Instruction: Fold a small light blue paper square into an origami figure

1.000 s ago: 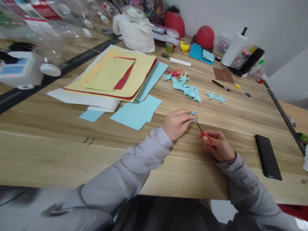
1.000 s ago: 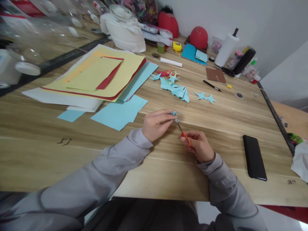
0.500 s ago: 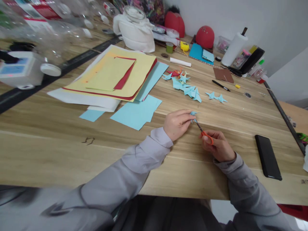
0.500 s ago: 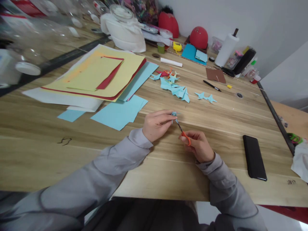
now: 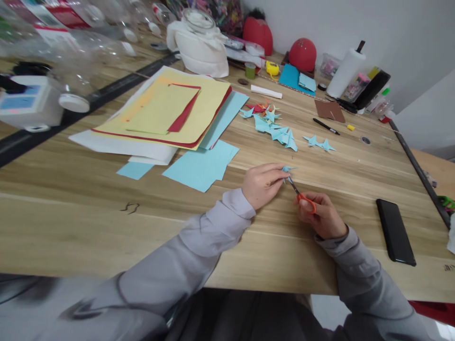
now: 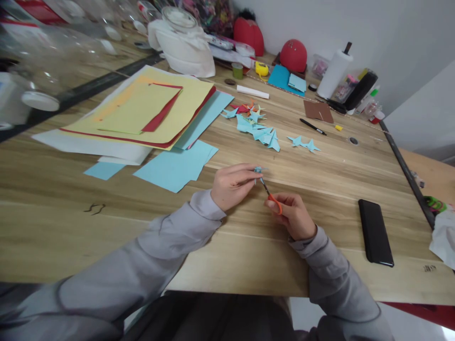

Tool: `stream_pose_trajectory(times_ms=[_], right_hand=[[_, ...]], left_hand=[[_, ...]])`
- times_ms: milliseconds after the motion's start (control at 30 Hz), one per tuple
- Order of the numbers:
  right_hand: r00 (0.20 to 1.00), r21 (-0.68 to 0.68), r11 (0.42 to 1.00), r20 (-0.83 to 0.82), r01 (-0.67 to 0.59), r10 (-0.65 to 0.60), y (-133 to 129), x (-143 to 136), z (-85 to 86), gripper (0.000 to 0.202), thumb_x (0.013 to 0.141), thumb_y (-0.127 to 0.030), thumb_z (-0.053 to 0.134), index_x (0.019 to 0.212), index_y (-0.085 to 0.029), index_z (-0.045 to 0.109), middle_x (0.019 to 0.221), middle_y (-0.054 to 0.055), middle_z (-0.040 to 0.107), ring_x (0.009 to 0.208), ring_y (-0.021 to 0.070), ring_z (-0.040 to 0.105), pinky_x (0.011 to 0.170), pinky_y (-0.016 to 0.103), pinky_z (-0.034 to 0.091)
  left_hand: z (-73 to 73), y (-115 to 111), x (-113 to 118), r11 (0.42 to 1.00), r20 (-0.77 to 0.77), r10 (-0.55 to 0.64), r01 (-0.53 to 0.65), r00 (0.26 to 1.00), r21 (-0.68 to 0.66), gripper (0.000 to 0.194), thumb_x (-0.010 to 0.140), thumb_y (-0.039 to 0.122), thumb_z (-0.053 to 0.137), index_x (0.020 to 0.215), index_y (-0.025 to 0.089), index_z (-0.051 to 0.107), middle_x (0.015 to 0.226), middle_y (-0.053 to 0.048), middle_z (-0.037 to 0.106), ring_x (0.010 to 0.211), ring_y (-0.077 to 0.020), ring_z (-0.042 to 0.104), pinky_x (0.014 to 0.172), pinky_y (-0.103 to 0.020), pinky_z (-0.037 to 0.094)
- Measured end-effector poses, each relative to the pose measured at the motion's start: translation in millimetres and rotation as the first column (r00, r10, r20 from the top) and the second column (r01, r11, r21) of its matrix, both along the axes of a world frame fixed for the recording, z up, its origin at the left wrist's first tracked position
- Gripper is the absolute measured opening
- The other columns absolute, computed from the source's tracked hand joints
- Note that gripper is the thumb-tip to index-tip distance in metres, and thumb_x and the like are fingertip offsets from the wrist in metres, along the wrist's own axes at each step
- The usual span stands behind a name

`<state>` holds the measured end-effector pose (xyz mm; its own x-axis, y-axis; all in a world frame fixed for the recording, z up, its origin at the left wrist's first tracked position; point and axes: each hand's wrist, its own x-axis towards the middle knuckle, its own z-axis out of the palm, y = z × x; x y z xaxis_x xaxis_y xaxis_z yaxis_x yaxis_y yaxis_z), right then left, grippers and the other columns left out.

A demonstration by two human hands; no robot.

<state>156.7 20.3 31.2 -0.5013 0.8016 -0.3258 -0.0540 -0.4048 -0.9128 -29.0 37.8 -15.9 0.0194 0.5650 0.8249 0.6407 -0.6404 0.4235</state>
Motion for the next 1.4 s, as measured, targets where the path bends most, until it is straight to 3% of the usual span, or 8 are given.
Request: stream_pose_trajectory(times_ms=[1400], right_hand=[[0.999,0.005,1.000,-0.038,-0.005,0.005,-0.9,0.7,-1.5,0.032,0.065,-0.042,0.077,0.069,-0.014,0.063,0.041,-0.010,0.034,0.038,0.0029,0.020,0.042,0.025,0.010]], left_hand=[[1.0,-1.2,2.4,0.999,0.006,0.017,-0.017,1.000,0.028,0.014,0.082,0.015,0.061,0.087,0.016,0.074,0.093,-0.010,0.076,0.085,-0.0167,0.073,0.078,-0.027,0.060]])
